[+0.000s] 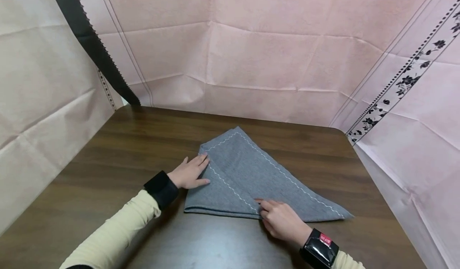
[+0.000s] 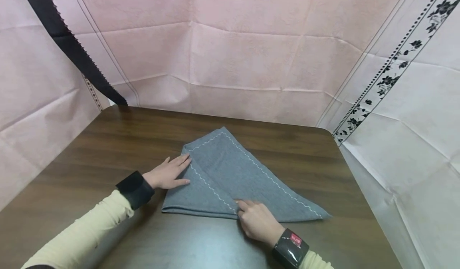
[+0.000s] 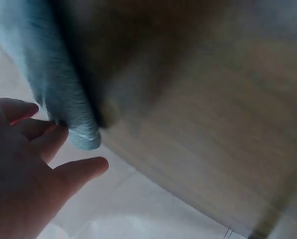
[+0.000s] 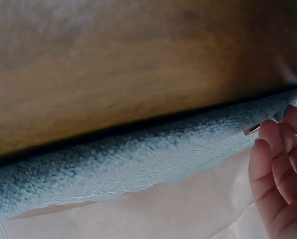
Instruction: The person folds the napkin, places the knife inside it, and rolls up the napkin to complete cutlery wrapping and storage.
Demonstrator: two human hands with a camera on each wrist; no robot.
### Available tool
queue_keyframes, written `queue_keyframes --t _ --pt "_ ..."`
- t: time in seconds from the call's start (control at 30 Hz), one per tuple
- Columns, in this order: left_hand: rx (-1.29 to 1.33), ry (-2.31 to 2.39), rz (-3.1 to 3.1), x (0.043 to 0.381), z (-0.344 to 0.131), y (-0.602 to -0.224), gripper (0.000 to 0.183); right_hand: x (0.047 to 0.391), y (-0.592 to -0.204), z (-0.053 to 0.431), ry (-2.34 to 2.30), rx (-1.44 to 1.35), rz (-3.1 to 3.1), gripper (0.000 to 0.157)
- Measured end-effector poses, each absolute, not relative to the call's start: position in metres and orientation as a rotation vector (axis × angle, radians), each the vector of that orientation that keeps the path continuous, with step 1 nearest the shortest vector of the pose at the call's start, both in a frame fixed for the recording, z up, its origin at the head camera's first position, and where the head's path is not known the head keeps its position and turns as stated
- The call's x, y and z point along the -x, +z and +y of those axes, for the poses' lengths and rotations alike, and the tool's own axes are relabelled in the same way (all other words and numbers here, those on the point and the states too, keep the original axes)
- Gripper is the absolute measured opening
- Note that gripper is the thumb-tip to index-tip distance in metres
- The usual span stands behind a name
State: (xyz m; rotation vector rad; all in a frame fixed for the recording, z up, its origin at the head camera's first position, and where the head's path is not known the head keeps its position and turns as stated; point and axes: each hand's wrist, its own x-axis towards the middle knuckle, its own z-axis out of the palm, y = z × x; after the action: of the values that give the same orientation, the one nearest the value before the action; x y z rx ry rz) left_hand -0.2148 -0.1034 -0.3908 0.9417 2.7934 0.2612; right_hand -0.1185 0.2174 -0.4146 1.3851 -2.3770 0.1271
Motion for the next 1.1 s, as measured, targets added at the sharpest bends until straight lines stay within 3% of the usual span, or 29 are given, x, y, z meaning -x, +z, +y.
queue_keyframes --t 0.4,0.47,0.63,0.83,1.1 --pt "-0.798 0.181 2.771 0.228 -0.098 -0.393 0.075 0.113 -0.413 0.213 0.119 -1.344 -2.409 0.016" --pt "-0.869 0.163 2.825 0.225 -0.093 -0.39 0.068 0.113 -0.412 0.213 0.11 -1.329 -2.417 0.017" --pt "-1.326 0.181 2.968 0.203 -0.065 -0.386 0.016 0.111 -0.412 0.216 0.067 -1.299 -2.426 0.012" --pt "-1.583 0.28 2.686 0.164 -0.033 -0.39 0.019 0.107 -0.413 0.221 0.09 -1.287 -2.478 0.007" --pt "-1.561 0.074 2.586 0.145 -0.02 -0.393 0.011 0.098 -0.408 0.242 0.285 -1.156 -2.736 0.027"
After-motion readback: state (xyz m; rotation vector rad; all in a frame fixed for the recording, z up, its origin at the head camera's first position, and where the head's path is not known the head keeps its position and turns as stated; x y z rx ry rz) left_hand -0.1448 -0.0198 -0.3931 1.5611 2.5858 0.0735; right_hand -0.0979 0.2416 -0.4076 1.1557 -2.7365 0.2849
